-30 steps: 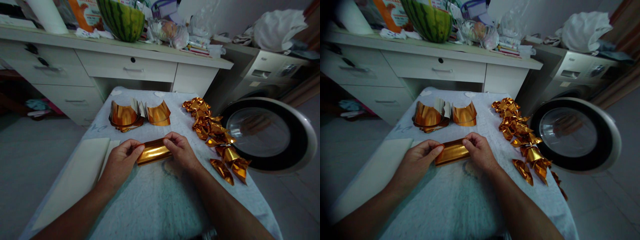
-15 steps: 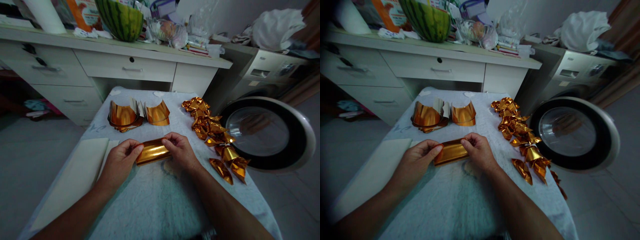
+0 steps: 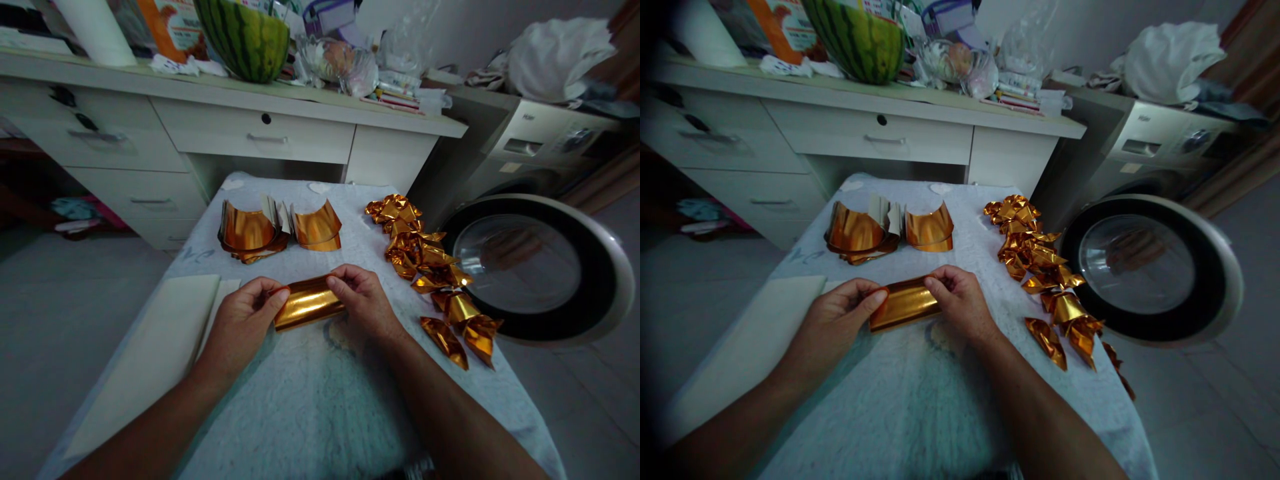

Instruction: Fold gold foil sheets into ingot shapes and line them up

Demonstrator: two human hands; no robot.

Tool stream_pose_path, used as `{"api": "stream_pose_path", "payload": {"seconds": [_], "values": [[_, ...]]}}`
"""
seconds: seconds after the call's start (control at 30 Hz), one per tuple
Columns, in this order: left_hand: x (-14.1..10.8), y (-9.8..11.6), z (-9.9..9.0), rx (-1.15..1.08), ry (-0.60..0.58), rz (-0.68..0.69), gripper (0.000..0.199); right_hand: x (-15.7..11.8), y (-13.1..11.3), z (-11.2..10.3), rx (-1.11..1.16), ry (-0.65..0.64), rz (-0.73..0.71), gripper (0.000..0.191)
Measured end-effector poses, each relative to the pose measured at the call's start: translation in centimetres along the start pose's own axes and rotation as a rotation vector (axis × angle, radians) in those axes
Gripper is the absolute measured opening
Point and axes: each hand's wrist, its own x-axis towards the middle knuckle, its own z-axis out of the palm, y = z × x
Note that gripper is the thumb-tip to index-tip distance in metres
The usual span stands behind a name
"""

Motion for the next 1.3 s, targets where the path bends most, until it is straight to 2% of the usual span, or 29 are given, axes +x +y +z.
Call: {"api": "stream_pose_path", "payload": {"seconds": [0.37,0.73,1.03,1.3], "values": [[0.2,-0.2,0.1,0.032,-0.015,0.016,0.024,-0.1,0.3,-0.1,-0.046,0.009,-0.002,0.024],[0.2,0.1,0.2,0.116,-0.017,-0.004,0.022,0.0,0.4,0.3,-0.352,0.089,-0.084,0.018],[0.4,-0.3,0.5,0.45,-0.048,0.113,0.016,0.1,1.1,0.9,-0.797,0.157,-0.098,0.015],[0.7,-0.5,0.6,0.785,-0.064,0.184,0.01,0.5,1.0,1.5,-1.021,0.142,-0.036,0.016]]}}
